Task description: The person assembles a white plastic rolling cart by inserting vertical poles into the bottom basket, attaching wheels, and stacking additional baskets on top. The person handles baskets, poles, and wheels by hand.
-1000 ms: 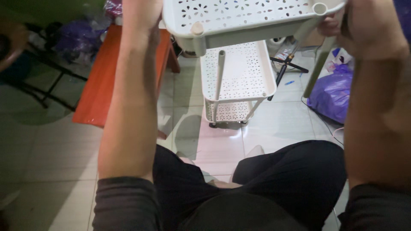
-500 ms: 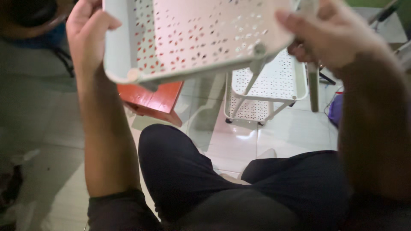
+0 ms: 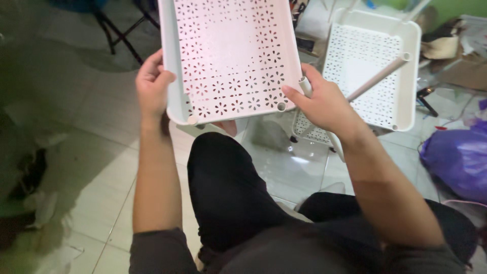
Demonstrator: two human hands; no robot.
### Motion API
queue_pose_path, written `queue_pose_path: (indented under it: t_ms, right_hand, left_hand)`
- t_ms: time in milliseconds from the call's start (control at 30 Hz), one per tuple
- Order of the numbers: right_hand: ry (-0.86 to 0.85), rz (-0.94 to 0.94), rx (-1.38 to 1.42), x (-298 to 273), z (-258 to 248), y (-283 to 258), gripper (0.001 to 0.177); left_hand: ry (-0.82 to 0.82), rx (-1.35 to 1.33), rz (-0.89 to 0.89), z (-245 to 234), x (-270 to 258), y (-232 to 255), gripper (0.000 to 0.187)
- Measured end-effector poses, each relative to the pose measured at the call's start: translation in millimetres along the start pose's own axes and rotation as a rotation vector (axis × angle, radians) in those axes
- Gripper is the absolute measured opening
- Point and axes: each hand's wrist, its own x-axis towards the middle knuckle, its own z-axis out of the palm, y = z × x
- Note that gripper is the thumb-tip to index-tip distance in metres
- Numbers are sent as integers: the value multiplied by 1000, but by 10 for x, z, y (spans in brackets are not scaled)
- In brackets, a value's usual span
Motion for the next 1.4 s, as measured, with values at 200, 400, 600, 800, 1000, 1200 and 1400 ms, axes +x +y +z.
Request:
queue_pose_path:
  t_ms: [200,400,600,800,1000,1200,1400]
  right_hand:
    - [14,133,-4,447,529,464,63]
    - [83,-60,-70,777,820,935,56]
    - [77,172,19,856,732,958,35]
    - [165,-400,-148,784,533,480,16]
    - [172,-619,-497,654,341,-78,15]
    - [95,-952,-602,636,343,-253,15]
    - [-22,-995,-411,603,696,-73,29]
  left_hand:
    - [75,45,-59,-377,17,-672,53]
    - [181,69,-56,-555,-26,-1235,54]
    - [270,56,-117,-444,-105,-1497,52]
    - [322,117,-176,-407,-154,-1653,57]
    - [289,157,-146,-347,-140,-1560,55]
    - [-10,448,-226,85,33,-974,34]
    - [-206,-272,-655,453,243,-528,51]
